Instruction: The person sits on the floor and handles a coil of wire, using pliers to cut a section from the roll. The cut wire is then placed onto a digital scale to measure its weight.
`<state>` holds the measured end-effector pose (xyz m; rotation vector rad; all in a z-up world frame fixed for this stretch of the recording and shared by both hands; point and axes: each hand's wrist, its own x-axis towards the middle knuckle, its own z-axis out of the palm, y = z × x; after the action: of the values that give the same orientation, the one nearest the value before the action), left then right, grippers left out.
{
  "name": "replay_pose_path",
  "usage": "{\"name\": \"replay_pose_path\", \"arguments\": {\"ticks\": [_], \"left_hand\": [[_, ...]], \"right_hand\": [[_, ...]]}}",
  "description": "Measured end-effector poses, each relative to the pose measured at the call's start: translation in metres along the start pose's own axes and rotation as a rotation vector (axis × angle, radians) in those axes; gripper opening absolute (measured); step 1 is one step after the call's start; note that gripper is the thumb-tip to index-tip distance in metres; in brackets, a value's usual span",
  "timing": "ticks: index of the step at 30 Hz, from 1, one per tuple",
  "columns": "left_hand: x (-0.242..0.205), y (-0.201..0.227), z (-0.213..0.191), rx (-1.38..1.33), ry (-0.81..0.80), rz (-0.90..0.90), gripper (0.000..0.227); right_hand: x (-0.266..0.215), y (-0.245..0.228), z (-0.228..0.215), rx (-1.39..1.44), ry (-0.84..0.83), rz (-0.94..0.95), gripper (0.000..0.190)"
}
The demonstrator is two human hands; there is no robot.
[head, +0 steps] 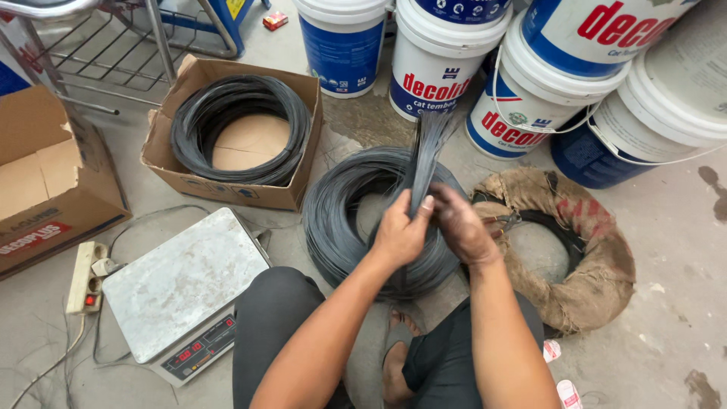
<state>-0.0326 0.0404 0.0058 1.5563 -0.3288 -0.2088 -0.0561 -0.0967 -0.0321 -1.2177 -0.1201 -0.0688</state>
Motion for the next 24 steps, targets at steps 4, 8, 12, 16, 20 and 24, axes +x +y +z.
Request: {"name": "replay_pose_path", "arguments": {"ticks": [4,8,12,16,20,24], "left_hand": [[0.022,-0.03,-0.006,-0.021,-0.056,0.043,0.029],[0.028,-0.019,-0.002,-0.409,-0.106,0.05,0.02],[0.03,-0.01,-0.001,-0.782,-0.249,-0.012,0.019],[0.041,-0.02,0.003,-0.583,-0.236,-0.06,0.021],[0.038,-0.01,-0.004,-0.198,-0.032,-0.272,0.03],[0.025,0.019,-0.009,0.116,0.096,-0.155,0.044]], "right_hand": [[-0.012,0.048,0.004,-0.114,-0.247,0.061,0.125],[-0.014,0.135,0.001,-0.425,0.138,0.028,0.028],[-0.015,0.175,0.009,-0.625,0.663,0.033,0.009],[-0.014,0.176,0.021,-0.62,0.794,-0.113,0.012],[-0.014,0.191,0.026,-0.425,0.702,-0.196,0.013],[-0.023,0.177,0.043,-0.389,0.554,-0.054,0.023]]}}
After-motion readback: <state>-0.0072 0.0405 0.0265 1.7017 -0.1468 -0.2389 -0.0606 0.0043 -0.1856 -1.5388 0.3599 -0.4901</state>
